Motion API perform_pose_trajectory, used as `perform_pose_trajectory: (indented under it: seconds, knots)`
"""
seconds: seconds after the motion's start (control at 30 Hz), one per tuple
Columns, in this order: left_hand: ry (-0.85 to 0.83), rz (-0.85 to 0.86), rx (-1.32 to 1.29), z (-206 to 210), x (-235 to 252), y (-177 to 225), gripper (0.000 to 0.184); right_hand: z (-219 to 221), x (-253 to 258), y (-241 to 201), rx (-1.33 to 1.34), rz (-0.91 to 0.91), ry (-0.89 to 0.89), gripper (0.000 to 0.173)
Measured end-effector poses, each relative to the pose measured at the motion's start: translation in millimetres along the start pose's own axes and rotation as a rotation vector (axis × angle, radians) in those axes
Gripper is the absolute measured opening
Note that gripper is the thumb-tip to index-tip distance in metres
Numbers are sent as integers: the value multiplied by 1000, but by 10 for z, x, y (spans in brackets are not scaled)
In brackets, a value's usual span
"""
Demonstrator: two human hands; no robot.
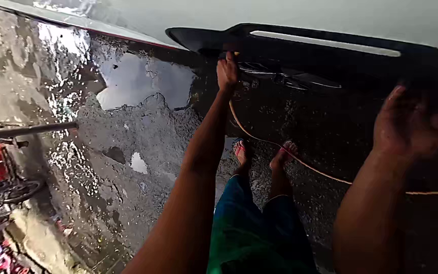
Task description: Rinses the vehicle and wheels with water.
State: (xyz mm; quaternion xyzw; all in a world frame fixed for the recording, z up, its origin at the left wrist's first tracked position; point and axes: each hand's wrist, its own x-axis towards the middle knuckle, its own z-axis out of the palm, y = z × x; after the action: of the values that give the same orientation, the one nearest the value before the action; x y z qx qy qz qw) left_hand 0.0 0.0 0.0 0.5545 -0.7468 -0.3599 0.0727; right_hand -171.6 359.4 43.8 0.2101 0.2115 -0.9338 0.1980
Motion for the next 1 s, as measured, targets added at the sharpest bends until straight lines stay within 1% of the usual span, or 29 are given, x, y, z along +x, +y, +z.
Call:
perform_pose_trajectory:
  seconds: [0.03, 0.1, 0.17, 0.23, 0.27, 0.33, 0.4, 0.47, 0.53, 0.6, 0.67, 0.73, 0.8, 0.87, 1.0]
  knots:
    - [31, -1, 28, -6, -18, 55, 60, -38, 2, -114, 64, -8, 62, 56]
    - [41, 13, 119, 18, -111, 204, 57, -30, -77, -218, 72, -4, 123, 59]
    - [31, 68, 199, 90, -283, 423, 56, -59, -131, -235, 17, 43, 79, 65]
    - [39, 127, 268, 170, -519, 625, 60, -103, -124, -257, 40, 66, 77, 69]
    - [16, 132, 284, 201, -622, 713, 62, -139, -112, -285, 48, 71, 76, 71]
    - [-19, 142, 279, 258, -761, 800, 63, -221, -69, -370, 41, 65, 96, 72]
    - [-29, 160, 260, 257, -826, 809, 63, -258, -80, -419, -13, 66, 123, 68]
    - [-55, 152, 288, 199, -910, 828, 71, -296, -197, -405, -133, 111, 89, 64]
    - [-78, 176, 317, 178, -1072, 829, 81, -293, -389, -330, -326, 186, 86, 63]
    - [-145, 212, 337, 167, -1315, 844, 80, -211, -636, -235, -604, 255, 72, 62]
    - [-221, 221, 359, 169, -1598, 879, 78, -96, -820, -125, -814, 253, 32, 56]
    - [-283, 214, 382, 193, -1913, 896, 79, 6, -922, -25, -926, 225, 0, 49]
    - [-317, 237, 389, 209, -2247, 870, 76, 120, -1008, 32, -1027, 196, -2, 53]
    - [-289, 317, 373, 240, -2562, 730, 70, 149, -1081, 37, -1111, 183, 30, 57]
    - [-260, 395, 310, 305, -3022, 579, 61, 88, -1244, 45, -1169, 212, 126, 55]
